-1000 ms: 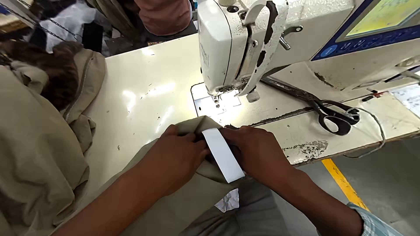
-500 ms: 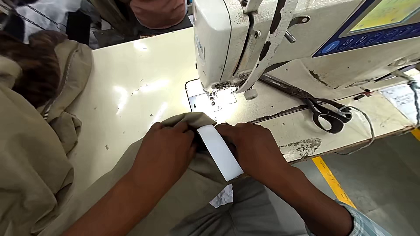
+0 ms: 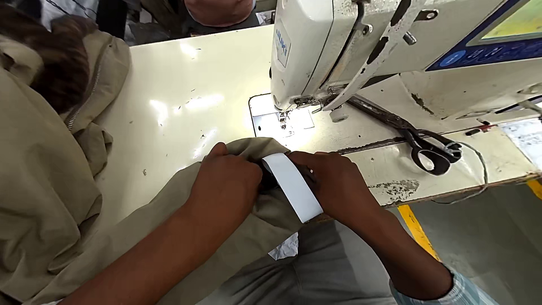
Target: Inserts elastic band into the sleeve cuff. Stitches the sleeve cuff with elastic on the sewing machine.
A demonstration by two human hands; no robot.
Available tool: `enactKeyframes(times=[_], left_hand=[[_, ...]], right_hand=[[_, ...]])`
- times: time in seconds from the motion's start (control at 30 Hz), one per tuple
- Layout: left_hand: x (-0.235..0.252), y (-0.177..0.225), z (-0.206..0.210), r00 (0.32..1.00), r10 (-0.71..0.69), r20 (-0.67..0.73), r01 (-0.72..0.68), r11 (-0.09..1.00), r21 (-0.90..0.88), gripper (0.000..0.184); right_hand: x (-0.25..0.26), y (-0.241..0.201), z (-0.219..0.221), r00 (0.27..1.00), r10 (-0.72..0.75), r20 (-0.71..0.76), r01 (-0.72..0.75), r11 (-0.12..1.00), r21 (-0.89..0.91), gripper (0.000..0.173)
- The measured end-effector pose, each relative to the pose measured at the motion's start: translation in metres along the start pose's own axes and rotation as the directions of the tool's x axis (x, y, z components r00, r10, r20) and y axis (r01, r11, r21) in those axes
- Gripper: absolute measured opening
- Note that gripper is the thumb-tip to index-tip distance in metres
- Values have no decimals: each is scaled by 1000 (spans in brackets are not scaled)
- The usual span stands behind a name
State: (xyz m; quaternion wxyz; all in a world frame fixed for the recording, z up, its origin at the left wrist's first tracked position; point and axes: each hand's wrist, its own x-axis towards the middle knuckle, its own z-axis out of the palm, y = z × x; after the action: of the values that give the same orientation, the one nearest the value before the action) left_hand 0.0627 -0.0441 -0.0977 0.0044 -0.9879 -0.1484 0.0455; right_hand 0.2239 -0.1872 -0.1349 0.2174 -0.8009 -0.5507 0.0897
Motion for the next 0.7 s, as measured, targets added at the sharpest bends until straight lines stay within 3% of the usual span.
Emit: enactKeyframes(times=[0.1, 0.27, 0.37, 0.47, 0.63, 0.7], left_hand=[[9, 1, 2, 998, -46, 32, 47, 998, -39, 9], [11, -17, 9, 991, -106, -81, 95, 988, -125, 27], [7, -19, 11, 991, -102, -92, 89, 986, -141, 24], [5, -12, 4, 994, -107, 0, 107, 992, -61, 21], [15, 10, -15, 937, -136, 323, 130, 991, 39, 20], [18, 9, -17, 931, -114, 345, 115, 993, 18, 18]], right_hand=[[-2, -2, 1, 1000, 1, -10, -2, 1000, -13, 28], [-3, -5, 1, 999, -21, -32, 22, 1000, 19, 25], [-4, -4, 3, 998, -45, -33, 46, 999, 26, 23], [-4, -4, 3, 999, -43, -20, 44, 999, 25, 23], [-4, -6, 3, 999, -42, -1, 42, 999, -10, 29], [-4, -7, 3, 999, -40, -9, 40, 999, -15, 28]])
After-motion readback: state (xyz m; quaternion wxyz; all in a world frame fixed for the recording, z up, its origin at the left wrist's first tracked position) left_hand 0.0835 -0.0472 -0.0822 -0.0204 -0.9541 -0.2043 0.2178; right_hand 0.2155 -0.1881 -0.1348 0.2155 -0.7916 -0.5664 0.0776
